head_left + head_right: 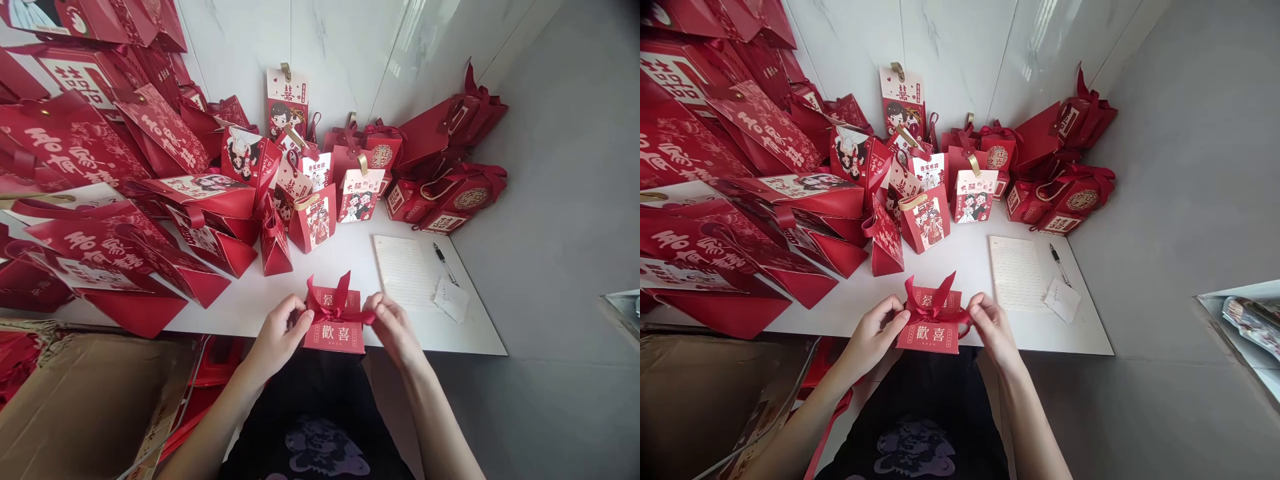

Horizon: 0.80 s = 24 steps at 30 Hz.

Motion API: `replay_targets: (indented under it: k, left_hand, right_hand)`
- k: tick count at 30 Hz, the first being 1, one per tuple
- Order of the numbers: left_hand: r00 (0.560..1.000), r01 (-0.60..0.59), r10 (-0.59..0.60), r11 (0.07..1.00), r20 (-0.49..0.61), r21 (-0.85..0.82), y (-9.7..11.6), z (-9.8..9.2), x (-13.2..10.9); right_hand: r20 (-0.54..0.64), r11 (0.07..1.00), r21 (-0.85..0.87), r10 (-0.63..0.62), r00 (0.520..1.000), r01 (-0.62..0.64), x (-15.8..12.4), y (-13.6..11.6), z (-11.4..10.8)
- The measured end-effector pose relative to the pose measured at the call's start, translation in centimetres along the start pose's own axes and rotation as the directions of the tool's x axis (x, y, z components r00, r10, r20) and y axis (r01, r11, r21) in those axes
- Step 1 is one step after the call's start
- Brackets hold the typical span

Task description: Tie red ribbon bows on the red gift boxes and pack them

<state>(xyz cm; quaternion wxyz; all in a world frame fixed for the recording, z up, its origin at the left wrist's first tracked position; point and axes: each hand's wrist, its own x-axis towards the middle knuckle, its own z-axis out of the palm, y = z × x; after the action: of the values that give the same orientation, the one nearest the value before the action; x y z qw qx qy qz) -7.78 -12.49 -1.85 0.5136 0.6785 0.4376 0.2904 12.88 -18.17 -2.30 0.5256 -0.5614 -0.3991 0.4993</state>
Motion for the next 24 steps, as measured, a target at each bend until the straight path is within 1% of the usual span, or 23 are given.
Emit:
replay_targets:
  k: [1,2,3,4,5,6,7,9,11,12,14,16,19,22,24]
  left_hand:
    - [0.998,-0.046,0.047,0.998,-0.039,0.044,0.3,-0.2,0.0]
    - [0.989,-0.109,0.117,0.99,-0.094,0.089,0.6,-0.3,0.0]
    - [0.967,-0.184,0.204,0.974,-0.153,0.133,1.0,-0.4,0.0]
    - [0.934,-0.263,0.297,0.948,-0.201,0.18,1.3,-0.4,-0.1]
    - [0.893,-0.34,0.389,0.912,-0.224,0.229,1.6,-0.4,-0.1]
    - [0.851,-0.411,0.475,0.868,-0.223,0.278,1.8,-0.2,-0.2]
    - [0.814,-0.47,0.545,0.82,-0.198,0.325,2.0,-0.1,-0.2]
    - [0.762,-0.543,0.636,0.73,-0.123,0.415,2.1,0.3,-0.3]
    - [0.736,-0.565,0.675,0.662,-0.063,0.493,1.9,0.6,-0.4]
    - [0.731,-0.562,0.68,0.639,-0.044,0.525,1.7,0.7,-0.5]
    - [0.736,-0.548,0.677,0.617,-0.025,0.565,1.5,0.9,-0.6]
    - [0.75,-0.524,0.66,0.62,-0.027,0.584,1.4,0.9,-0.7]
    - [0.77,-0.503,0.637,0.626,-0.019,0.597,1.6,0.9,-0.7]
    - [0.783,-0.517,0.621,0.621,0.032,0.589,1.8,0.9,-0.5]
    - [0.795,-0.523,0.604,0.631,0.061,0.573,1.9,0.8,-0.3]
  right_hand:
    - [-0.073,0.991,-0.109,-0.084,0.994,0.076,0.1,-1.0,0.1]
    - [-0.122,0.96,-0.239,-0.175,0.977,0.142,0.3,-2.1,0.4]
    - [-0.131,0.906,-0.377,-0.258,0.957,0.193,0.5,-3.2,0.9]
    - [-0.09,0.827,-0.507,-0.331,0.939,0.243,0.8,-4.2,1.5]
    - [-0.009,0.74,-0.603,-0.38,0.925,0.298,1.2,-5.2,2.3]
    - [0.073,0.662,-0.668,-0.397,0.915,0.34,1.6,-6.0,3.2]
    - [0.153,0.592,-0.718,-0.379,0.913,0.366,2.1,-6.6,4.1]
    - [0.262,0.484,-0.792,-0.281,0.923,0.372,3.0,-7.2,5.5]
    - [0.316,0.422,-0.835,-0.157,0.936,0.353,3.8,-7.4,6.4]
    - [0.329,0.415,-0.844,-0.102,0.939,0.341,4.1,-7.3,6.6]
    - [0.347,0.435,-0.84,-0.027,0.938,0.323,4.5,-7.1,6.5]
    - [0.353,0.485,-0.817,-0.005,0.936,0.311,4.7,-6.7,6.0]
    - [0.348,0.618,-0.732,-0.022,0.937,0.286,5.0,-6.1,5.0]
    - [0.345,0.76,-0.608,-0.009,0.939,0.231,5.7,-5.4,4.0]
    - [0.354,0.83,-0.525,0.008,0.935,0.191,6.2,-4.9,3.5]
